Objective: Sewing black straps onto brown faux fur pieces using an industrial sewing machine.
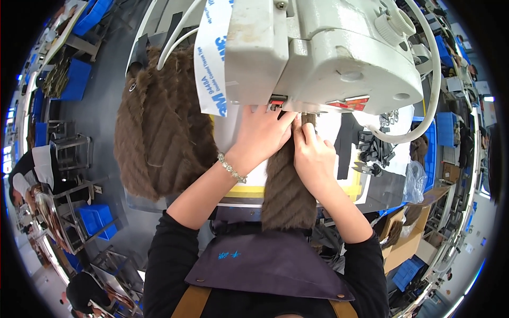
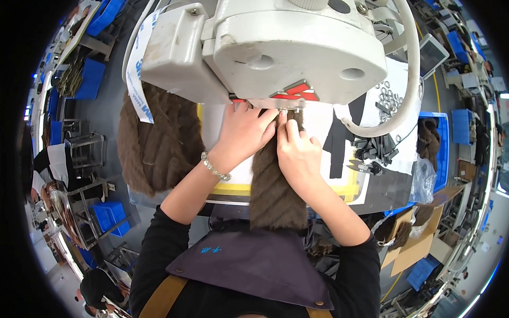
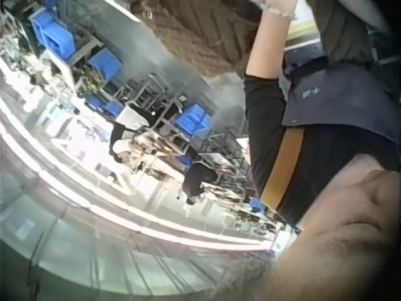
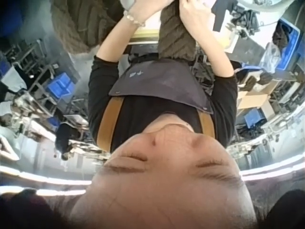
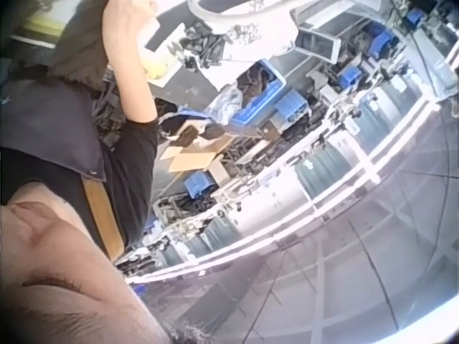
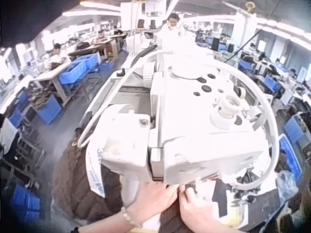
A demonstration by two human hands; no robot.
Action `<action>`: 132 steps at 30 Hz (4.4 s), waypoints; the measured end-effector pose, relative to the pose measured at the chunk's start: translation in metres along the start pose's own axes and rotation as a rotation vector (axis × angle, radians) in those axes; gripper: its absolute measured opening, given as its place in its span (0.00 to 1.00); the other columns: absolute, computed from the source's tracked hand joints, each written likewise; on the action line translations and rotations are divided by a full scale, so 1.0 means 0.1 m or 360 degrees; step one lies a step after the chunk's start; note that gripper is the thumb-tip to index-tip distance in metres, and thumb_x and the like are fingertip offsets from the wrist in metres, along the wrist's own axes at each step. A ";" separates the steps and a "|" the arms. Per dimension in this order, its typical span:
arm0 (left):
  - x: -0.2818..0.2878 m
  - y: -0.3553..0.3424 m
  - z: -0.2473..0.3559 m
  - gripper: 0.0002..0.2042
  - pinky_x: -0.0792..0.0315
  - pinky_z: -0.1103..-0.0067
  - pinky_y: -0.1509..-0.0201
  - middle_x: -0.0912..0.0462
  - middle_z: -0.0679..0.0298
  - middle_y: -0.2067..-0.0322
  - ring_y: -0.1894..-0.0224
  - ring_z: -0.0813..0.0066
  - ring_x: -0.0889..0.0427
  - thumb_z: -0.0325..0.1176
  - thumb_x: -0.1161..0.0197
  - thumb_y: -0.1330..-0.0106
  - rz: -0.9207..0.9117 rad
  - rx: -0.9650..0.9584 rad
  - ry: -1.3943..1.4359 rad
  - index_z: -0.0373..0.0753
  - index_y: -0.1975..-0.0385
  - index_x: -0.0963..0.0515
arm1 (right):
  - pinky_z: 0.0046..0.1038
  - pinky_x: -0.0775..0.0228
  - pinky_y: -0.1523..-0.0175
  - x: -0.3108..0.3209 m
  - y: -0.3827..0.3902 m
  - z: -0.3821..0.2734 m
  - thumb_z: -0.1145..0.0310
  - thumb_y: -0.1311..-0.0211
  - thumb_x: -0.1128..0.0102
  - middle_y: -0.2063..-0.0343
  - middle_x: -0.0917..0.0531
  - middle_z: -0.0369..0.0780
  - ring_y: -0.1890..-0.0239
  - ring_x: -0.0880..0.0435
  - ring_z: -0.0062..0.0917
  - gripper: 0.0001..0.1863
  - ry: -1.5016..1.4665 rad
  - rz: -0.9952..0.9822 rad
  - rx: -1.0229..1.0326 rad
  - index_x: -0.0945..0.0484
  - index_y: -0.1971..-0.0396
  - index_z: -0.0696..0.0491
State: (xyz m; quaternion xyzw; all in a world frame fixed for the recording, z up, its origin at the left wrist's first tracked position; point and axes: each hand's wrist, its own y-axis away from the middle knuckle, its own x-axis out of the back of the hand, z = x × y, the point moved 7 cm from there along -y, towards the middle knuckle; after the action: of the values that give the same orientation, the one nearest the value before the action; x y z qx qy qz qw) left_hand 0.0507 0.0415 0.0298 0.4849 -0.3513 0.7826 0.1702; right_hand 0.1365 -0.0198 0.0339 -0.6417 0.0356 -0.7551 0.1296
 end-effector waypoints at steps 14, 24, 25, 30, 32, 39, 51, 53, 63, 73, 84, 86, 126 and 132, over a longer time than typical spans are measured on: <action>0.00 0.03 -0.13 0.15 0.32 0.62 0.55 0.17 0.60 0.65 0.58 0.59 0.22 0.41 0.36 0.40 -0.0114 -0.0044 0.0167 0.47 0.53 0.21 | 0.26 0.29 0.70 0.05 -0.10 0.17 0.73 0.52 0.38 0.68 0.25 0.36 0.74 0.20 0.25 0.27 -0.0460 -0.0006 0.0087 0.22 0.47 0.57; 0.06 -0.01 -0.04 0.12 0.31 0.63 0.58 0.18 0.63 0.74 0.64 0.62 0.22 0.40 0.36 0.40 -0.0069 -0.0050 0.0006 0.46 0.58 0.21 | 0.26 0.28 0.70 0.08 -0.16 0.17 0.73 0.52 0.38 0.69 0.24 0.36 0.74 0.20 0.25 0.23 -0.0462 0.0039 0.0043 0.20 0.51 0.57; 0.06 -0.01 -0.04 0.12 0.31 0.63 0.58 0.18 0.63 0.74 0.64 0.62 0.22 0.40 0.36 0.40 -0.0077 -0.0039 0.0006 0.46 0.58 0.21 | 0.26 0.28 0.70 0.07 -0.15 0.17 0.73 0.51 0.38 0.69 0.24 0.36 0.74 0.20 0.25 0.23 -0.0471 0.0021 0.0039 0.20 0.51 0.57; 0.05 -0.01 -0.04 0.12 0.31 0.64 0.56 0.18 0.63 0.73 0.65 0.62 0.22 0.39 0.36 0.41 -0.0124 -0.0024 -0.0015 0.46 0.59 0.21 | 0.27 0.27 0.70 0.08 -0.14 0.16 0.73 0.51 0.38 0.70 0.24 0.36 0.75 0.20 0.27 0.22 -0.0499 0.0020 0.0024 0.19 0.51 0.57; 0.05 -0.01 -0.05 0.12 0.31 0.64 0.54 0.17 0.64 0.69 0.62 0.62 0.22 0.39 0.36 0.41 -0.0143 0.0001 -0.0006 0.46 0.59 0.21 | 0.27 0.27 0.70 0.08 -0.15 0.15 0.73 0.51 0.38 0.70 0.24 0.37 0.76 0.20 0.28 0.22 -0.0519 0.0026 0.0022 0.19 0.51 0.56; 0.03 -0.01 -0.05 0.13 0.31 0.63 0.52 0.18 0.66 0.60 0.54 0.62 0.23 0.37 0.36 0.42 -0.0137 -0.0069 0.0041 0.46 0.57 0.20 | 0.29 0.26 0.70 0.09 -0.14 0.21 0.73 0.50 0.39 0.70 0.23 0.37 0.76 0.19 0.30 0.22 -0.0580 0.0022 -0.0020 0.19 0.51 0.55; 0.05 0.00 -0.08 0.15 0.30 0.63 0.57 0.18 0.65 0.66 0.59 0.65 0.21 0.38 0.37 0.40 -0.0125 -0.0030 0.0148 0.43 0.54 0.22 | 0.29 0.26 0.70 0.03 -0.17 0.25 0.71 0.48 0.39 0.68 0.21 0.40 0.73 0.17 0.28 0.21 -0.0607 0.0041 -0.0016 0.19 0.52 0.58; 0.04 -0.01 -0.10 0.14 0.30 0.64 0.57 0.18 0.63 0.67 0.59 0.65 0.20 0.38 0.37 0.40 -0.0179 -0.0008 0.0142 0.41 0.56 0.22 | 0.30 0.26 0.70 0.04 -0.18 0.26 0.71 0.48 0.40 0.68 0.21 0.40 0.73 0.17 0.29 0.20 -0.0630 0.0090 -0.0019 0.19 0.52 0.58; 0.11 -0.03 -0.13 0.15 0.34 0.64 0.42 0.18 0.56 0.59 0.51 0.59 0.23 0.34 0.36 0.41 -0.0283 0.0108 0.0196 0.36 0.55 0.21 | 0.40 0.31 0.51 -0.04 -0.20 0.22 0.72 0.54 0.36 0.69 0.21 0.40 0.60 0.19 0.35 0.21 -0.0594 0.0203 -0.0079 0.17 0.55 0.57; 0.17 0.00 -0.01 0.18 0.34 0.65 0.42 0.18 0.62 0.58 0.53 0.65 0.21 0.35 0.37 0.41 -0.0167 -0.0112 0.0095 0.38 0.50 0.22 | 0.29 0.25 0.70 0.00 -0.10 0.21 0.72 0.49 0.38 0.69 0.22 0.40 0.72 0.17 0.30 0.23 -0.0674 0.0097 -0.0086 0.21 0.50 0.58; 0.20 0.02 -0.02 0.19 0.34 0.64 0.38 0.19 0.60 0.52 0.49 0.60 0.23 0.34 0.36 0.41 -0.0283 0.0031 0.0208 0.37 0.49 0.22 | 0.31 0.25 0.68 0.00 -0.10 0.16 0.71 0.49 0.38 0.69 0.22 0.40 0.72 0.18 0.31 0.23 -0.0616 -0.0008 -0.0089 0.21 0.50 0.58; 0.22 0.04 0.00 0.23 0.36 0.63 0.36 0.22 0.55 0.49 0.46 0.57 0.25 0.33 0.36 0.41 -0.0354 0.0036 0.0229 0.36 0.44 0.26 | 0.31 0.25 0.67 0.04 -0.09 0.17 0.71 0.49 0.38 0.69 0.22 0.39 0.72 0.18 0.31 0.23 -0.0604 -0.0023 -0.0099 0.21 0.50 0.57; 0.56 0.55 0.69 0.33 0.38 0.78 0.36 0.31 0.60 0.46 0.41 0.77 0.32 0.18 0.41 0.37 -0.0462 0.0766 0.2368 0.36 0.34 0.49 | 0.14 0.40 0.66 0.58 0.44 0.31 0.75 0.36 0.39 0.73 0.25 0.28 0.70 0.32 0.08 0.04 -0.3137 0.0079 -0.0929 0.24 0.69 0.57; 0.74 0.46 0.68 0.35 0.35 0.78 0.40 0.32 0.59 0.50 0.46 0.73 0.30 0.21 0.36 0.40 -0.0237 0.0478 0.1921 0.36 0.35 0.48 | 0.14 0.40 0.65 0.62 0.45 0.26 0.74 0.33 0.43 0.75 0.26 0.29 0.70 0.33 0.08 0.05 -0.3244 0.0021 -0.0918 0.25 0.69 0.59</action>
State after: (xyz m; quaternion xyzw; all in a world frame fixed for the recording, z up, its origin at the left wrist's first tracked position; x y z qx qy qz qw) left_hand 0.0310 -0.0447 0.0961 -0.0006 -0.0446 0.9454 0.3227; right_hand 0.1600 -0.0747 0.0878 -0.9783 0.0915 0.1778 -0.0550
